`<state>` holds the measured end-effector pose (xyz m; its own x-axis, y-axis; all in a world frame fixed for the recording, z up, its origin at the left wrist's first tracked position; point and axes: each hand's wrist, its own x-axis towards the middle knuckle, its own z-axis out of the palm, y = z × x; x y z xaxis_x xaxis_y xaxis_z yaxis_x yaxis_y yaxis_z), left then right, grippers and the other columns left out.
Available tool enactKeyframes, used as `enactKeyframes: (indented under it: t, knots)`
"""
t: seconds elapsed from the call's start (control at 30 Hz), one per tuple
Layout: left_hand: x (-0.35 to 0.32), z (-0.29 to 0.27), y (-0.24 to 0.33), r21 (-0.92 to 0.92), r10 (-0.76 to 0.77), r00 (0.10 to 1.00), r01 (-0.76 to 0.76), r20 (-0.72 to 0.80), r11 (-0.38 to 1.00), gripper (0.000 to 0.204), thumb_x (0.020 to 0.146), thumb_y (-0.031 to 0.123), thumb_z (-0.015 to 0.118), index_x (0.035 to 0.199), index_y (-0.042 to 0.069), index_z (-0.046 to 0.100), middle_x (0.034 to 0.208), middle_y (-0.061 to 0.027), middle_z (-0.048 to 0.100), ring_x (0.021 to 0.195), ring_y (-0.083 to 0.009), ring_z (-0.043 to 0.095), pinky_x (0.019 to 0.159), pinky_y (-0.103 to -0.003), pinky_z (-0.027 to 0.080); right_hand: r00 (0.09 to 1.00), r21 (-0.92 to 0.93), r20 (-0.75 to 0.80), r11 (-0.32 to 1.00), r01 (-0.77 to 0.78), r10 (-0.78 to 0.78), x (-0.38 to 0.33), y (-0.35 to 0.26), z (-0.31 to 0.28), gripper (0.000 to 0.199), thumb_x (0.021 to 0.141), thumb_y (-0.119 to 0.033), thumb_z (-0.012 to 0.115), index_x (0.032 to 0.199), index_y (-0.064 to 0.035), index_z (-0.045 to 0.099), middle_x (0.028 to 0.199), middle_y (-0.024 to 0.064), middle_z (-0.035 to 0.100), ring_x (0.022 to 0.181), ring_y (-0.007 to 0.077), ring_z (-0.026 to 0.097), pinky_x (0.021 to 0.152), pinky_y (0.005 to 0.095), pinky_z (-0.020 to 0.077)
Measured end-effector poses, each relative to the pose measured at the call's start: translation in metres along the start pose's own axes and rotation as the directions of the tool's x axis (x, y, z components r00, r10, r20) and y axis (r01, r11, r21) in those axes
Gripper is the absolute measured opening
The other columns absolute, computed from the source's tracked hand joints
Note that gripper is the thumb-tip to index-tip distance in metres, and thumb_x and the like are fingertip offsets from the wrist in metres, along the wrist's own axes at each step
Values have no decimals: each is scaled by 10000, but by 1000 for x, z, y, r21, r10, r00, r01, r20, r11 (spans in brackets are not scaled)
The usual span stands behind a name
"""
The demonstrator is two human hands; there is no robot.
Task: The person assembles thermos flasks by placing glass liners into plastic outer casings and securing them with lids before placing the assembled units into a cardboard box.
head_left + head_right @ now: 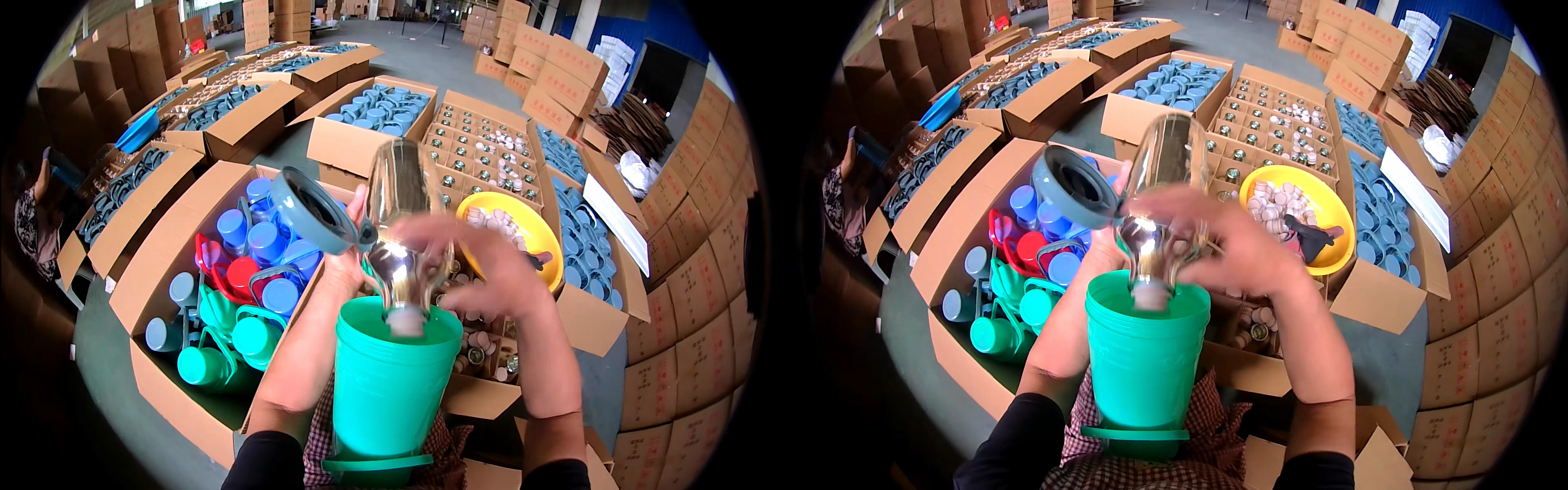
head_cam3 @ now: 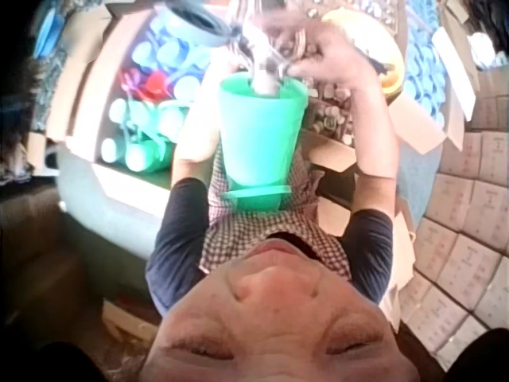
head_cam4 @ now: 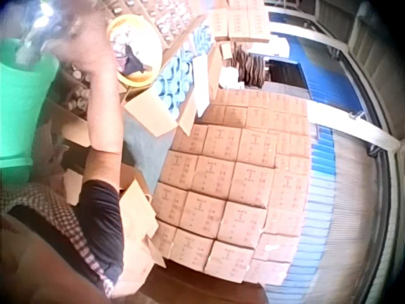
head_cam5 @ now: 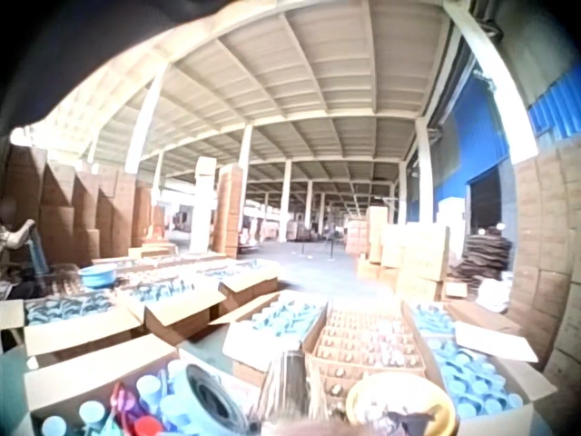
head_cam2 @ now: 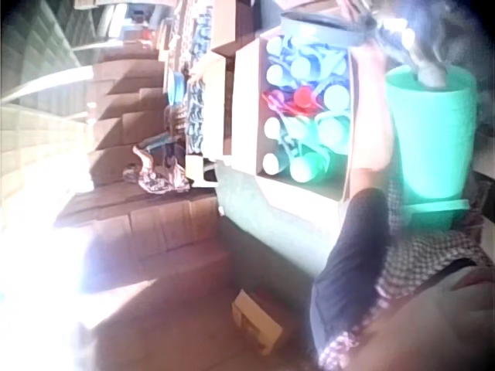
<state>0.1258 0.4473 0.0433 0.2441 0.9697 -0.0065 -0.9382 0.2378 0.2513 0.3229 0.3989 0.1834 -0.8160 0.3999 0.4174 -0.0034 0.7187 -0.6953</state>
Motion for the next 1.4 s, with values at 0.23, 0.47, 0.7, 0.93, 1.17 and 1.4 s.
enactKeyframes:
  t: [0.23, 0.47, 0.7, 0.93, 1.17, 1.4]
  knots:
    - [-32, 21, -10, 272, -189, 916, 92, 355, 958, 518, 906, 293, 528, 1329, 65, 335, 1272, -136, 495, 1201, -237, 427, 1019, -380, 325, 676, 572, -657, 805, 159, 333, -1, 73, -19, 661, 886, -439, 478, 1352, 15, 359, 1321, 158, 461, 1219, 244, 452, 1015, 396, 373]
    - [-87, 24, -8, 368, 180, 806, -440, 564, 819, 316, 860, 367, 573, 799, 57, 580, 1373, -205, 388, 1334, -364, 286, 1042, -536, 281, 969, 855, 62, 488, -174, 238, -42, 55, 50, 438, 737, -56, 601, 1156, 54, 543, 1296, 192, 499, 1203, 282, 481, 1031, 393, 362]
    - [-94, 23, 39, 277, 428, 896, -384, -120, 881, 471, 935, 352, 451, 1253, 5, 472, 1282, -174, 500, 1157, -330, 511, 951, -484, 449, 873, 120, 228, 877, -466, 432, -18, 13, 29, 281, 667, -133, 738, 914, -23, 664, 848, 67, 679, 751, 145, 628, 635, 308, 483]
    - [-102, 31, 32, 702, 812, 574, -621, 105, 348, 346, 856, 183, 595, 1123, -29, 536, 1017, -101, 617, 945, -189, 607, 863, -333, 483, 876, 24, 211, 893, -449, 434, -14, 17, 35, 239, 722, -233, 705, 843, -31, 662, 727, 48, 652, 648, 120, 613, 561, 286, 457]
    - [-108, 50, 12, 627, 306, 576, -773, 758, -95, 536, 807, 455, 597, 875, -71, 678, 721, -135, 615, 641, -192, 565, 575, -270, 423, 793, 814, -500, 500, 295, 348, -56, 72, 90, 561, 830, -385, 640, 1183, 3, 440, 1239, 215, 499, 1136, 286, 504, 907, 382, 450]
    - [-107, 62, 9, 781, 175, 782, -618, 598, 88, 326, 751, 252, 648, 866, -49, 689, 725, -107, 615, 662, -186, 567, 582, -281, 433, 672, 740, -646, 511, 437, 361, -52, 79, 114, 547, 817, -473, 628, 1080, -30, 443, 1147, 201, 538, 1176, 335, 464, 1016, 447, 361]
